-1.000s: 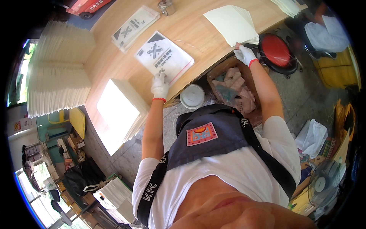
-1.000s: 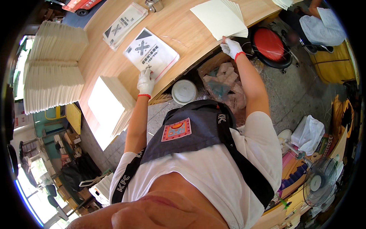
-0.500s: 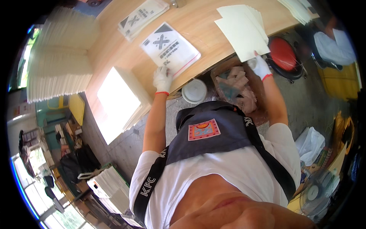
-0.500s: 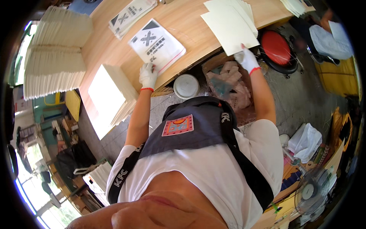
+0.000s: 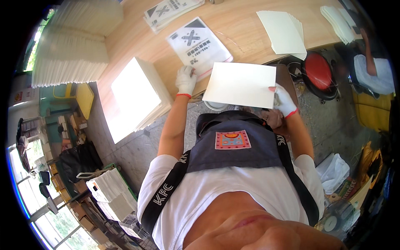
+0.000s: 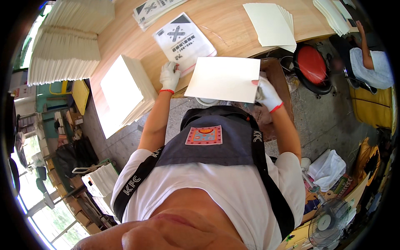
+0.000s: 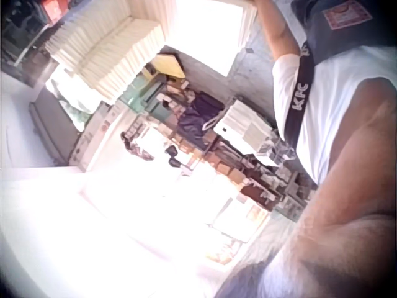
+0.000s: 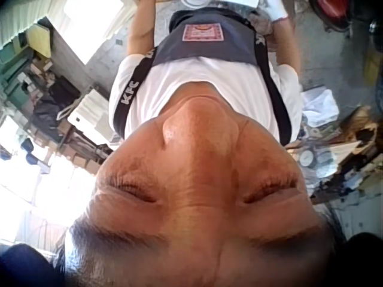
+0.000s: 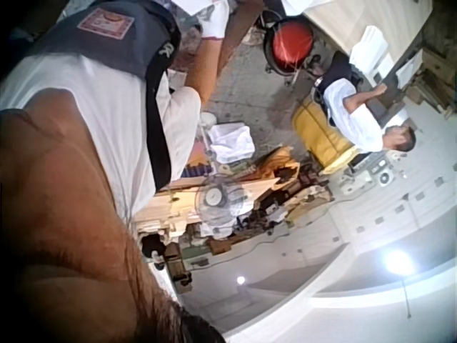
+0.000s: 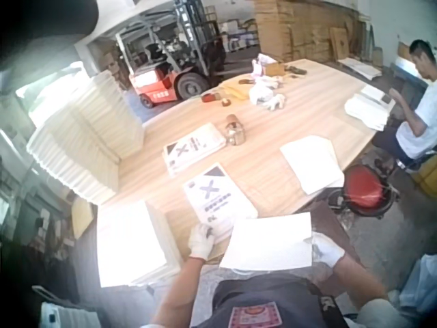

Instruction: The person inserts single white sheets of paper into a stack of printed booklets on a table. They pick up a sheet, place it inside the booklet, and then move the booklet to a separate pile. This process is repeated continuously.

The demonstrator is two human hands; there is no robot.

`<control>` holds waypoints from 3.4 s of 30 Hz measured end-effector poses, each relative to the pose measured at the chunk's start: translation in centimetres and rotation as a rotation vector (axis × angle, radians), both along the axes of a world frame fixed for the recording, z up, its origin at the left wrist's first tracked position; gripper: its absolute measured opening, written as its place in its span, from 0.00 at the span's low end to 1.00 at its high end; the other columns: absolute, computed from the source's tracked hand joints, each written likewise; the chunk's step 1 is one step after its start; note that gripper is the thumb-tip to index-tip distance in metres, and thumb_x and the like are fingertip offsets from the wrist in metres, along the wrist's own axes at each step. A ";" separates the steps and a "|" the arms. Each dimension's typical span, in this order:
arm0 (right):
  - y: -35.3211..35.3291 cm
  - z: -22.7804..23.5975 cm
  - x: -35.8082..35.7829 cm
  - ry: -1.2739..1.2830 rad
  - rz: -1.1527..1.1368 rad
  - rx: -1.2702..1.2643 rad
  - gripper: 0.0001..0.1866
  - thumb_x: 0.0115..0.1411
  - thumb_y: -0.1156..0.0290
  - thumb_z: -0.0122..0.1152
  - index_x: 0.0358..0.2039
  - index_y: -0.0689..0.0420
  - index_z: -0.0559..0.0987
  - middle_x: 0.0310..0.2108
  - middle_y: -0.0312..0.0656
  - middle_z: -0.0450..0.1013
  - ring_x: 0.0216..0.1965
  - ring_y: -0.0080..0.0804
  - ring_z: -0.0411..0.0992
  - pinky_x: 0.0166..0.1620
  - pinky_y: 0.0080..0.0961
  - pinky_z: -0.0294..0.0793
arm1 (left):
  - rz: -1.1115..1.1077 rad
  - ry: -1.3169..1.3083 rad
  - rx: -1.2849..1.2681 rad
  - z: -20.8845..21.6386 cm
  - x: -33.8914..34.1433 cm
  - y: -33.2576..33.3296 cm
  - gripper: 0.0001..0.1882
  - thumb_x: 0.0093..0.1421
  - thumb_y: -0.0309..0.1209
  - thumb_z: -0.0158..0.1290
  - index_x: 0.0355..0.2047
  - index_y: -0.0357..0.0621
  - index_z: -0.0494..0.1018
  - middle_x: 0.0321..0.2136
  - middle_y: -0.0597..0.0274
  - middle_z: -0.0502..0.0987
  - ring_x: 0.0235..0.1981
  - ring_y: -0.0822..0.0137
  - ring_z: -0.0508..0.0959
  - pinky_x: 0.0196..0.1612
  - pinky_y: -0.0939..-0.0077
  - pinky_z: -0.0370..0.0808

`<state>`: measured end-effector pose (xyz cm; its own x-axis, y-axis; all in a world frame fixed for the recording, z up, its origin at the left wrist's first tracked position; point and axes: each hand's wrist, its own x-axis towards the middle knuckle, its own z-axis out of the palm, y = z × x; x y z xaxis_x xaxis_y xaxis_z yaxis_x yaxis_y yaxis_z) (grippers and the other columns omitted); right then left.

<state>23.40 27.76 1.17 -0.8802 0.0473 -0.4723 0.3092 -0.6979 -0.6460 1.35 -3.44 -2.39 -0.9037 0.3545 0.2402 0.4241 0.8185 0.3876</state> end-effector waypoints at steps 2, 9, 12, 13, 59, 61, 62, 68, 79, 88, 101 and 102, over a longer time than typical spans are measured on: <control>-0.1 -5.0 0.7 0.024 -0.034 -0.092 0.16 0.54 0.72 0.51 0.44 0.62 0.69 0.39 0.41 0.72 0.36 0.26 0.73 0.31 0.17 0.74 | 0.021 -0.031 0.054 0.5 0.2 0.3 0.08 0.47 0.27 0.49 0.29 0.50 0.73 0.32 0.62 0.72 0.34 0.58 0.72 0.34 0.66 0.71; -6.4 -2.2 0.2 -0.139 -0.172 -0.241 0.12 0.57 0.71 0.50 0.43 0.55 0.66 0.28 0.37 0.69 0.16 0.22 0.63 0.17 0.13 0.61 | -0.189 -0.079 0.451 0.8 -0.3 0.1 0.14 0.47 0.16 0.44 0.32 0.45 0.72 0.26 0.58 0.69 0.26 0.61 0.72 0.29 0.70 0.70; -8.1 -2.3 -0.1 -0.121 -0.173 -0.330 0.13 0.58 0.73 0.48 0.44 0.58 0.65 0.31 0.43 0.70 0.19 0.29 0.68 0.19 0.19 0.70 | -0.180 -0.028 0.411 0.6 0.5 0.5 0.15 0.48 0.16 0.45 0.36 0.44 0.70 0.27 0.58 0.69 0.27 0.63 0.72 0.30 0.72 0.70; -8.5 -3.7 -0.1 -0.027 -0.138 -0.438 0.13 0.59 0.74 0.45 0.45 0.60 0.64 0.33 0.48 0.71 0.23 0.37 0.73 0.23 0.27 0.76 | -0.165 -0.032 0.380 0.4 0.9 0.7 0.15 0.49 0.17 0.46 0.38 0.43 0.70 0.28 0.58 0.70 0.28 0.64 0.72 0.31 0.73 0.71; -4.4 -3.1 -8.7 0.081 -0.159 0.228 0.02 0.54 0.76 0.47 0.26 0.60 0.69 0.21 0.40 0.68 0.17 0.23 0.66 0.19 0.18 0.65 | 0.402 -1.009 0.963 -5.7 11.6 -5.3 0.10 0.55 0.32 0.50 0.33 0.36 0.72 0.26 0.57 0.76 0.26 0.66 0.78 0.30 0.74 0.75; 7.2 -8.7 -3.9 0.213 -0.504 0.083 0.06 0.55 0.75 0.45 0.23 0.59 0.68 0.19 0.38 0.65 0.20 0.23 0.65 0.23 0.17 0.66 | 0.262 -0.796 0.595 -5.1 12.0 -6.8 0.08 0.55 0.31 0.51 0.33 0.41 0.73 0.24 0.58 0.75 0.26 0.62 0.77 0.30 0.70 0.74; 10.5 -13.9 -0.3 0.031 -0.600 0.635 0.07 0.54 0.73 0.45 0.23 0.59 0.71 0.22 0.43 0.70 0.23 0.31 0.70 0.27 0.24 0.71 | 0.154 -0.686 0.412 -4.7 11.8 -6.7 0.07 0.54 0.30 0.51 0.33 0.43 0.73 0.23 0.58 0.75 0.25 0.60 0.76 0.30 0.69 0.73; 1.2 -6.6 -1.5 0.079 0.510 1.941 0.16 0.47 0.65 0.57 0.39 0.48 0.74 0.33 0.40 0.74 0.36 0.42 0.72 0.40 0.35 0.70 | -0.109 0.280 -0.022 -2.9 11.6 -5.9 0.18 0.38 0.26 0.55 0.34 0.54 0.75 0.44 0.68 0.70 0.41 0.61 0.70 0.38 0.65 0.69; -8.8 -7.8 -9.9 0.379 0.123 1.308 0.08 0.49 0.67 0.58 0.26 0.58 0.71 0.23 0.45 0.73 0.26 0.42 0.72 0.32 0.36 0.68 | 0.255 -0.194 0.590 -6.2 10.9 -5.8 0.06 0.50 0.28 0.56 0.24 0.45 0.68 0.19 0.68 0.70 0.23 0.69 0.70 0.24 0.74 0.67; -7.4 -5.8 -10.3 -0.185 0.456 1.287 0.25 0.59 0.46 0.40 0.28 0.57 0.74 0.17 0.42 0.72 0.21 0.37 0.71 0.26 0.34 0.68 | 0.530 -0.764 1.284 -2.1 11.6 -4.5 0.08 0.53 0.27 0.54 0.31 0.38 0.68 0.23 0.70 0.70 0.24 0.79 0.66 0.28 0.85 0.65; -26.4 5.8 -19.0 0.463 0.647 0.491 0.11 0.57 0.63 0.54 0.25 0.57 0.72 0.19 0.32 0.69 0.22 0.16 0.67 0.23 0.16 0.63 | 0.584 -0.061 0.790 15.7 10.7 -20.9 0.16 0.58 0.29 0.45 0.45 0.35 0.70 0.39 0.55 0.74 0.39 0.70 0.73 0.44 0.80 0.68; -27.7 5.0 -19.6 0.561 0.627 0.656 0.12 0.56 0.63 0.54 0.23 0.58 0.72 0.21 0.36 0.72 0.20 0.17 0.68 0.23 0.20 0.65 | 0.606 -0.046 0.558 14.4 10.5 -22.7 0.16 0.57 0.28 0.44 0.45 0.34 0.70 0.41 0.54 0.73 0.41 0.69 0.72 0.46 0.79 0.67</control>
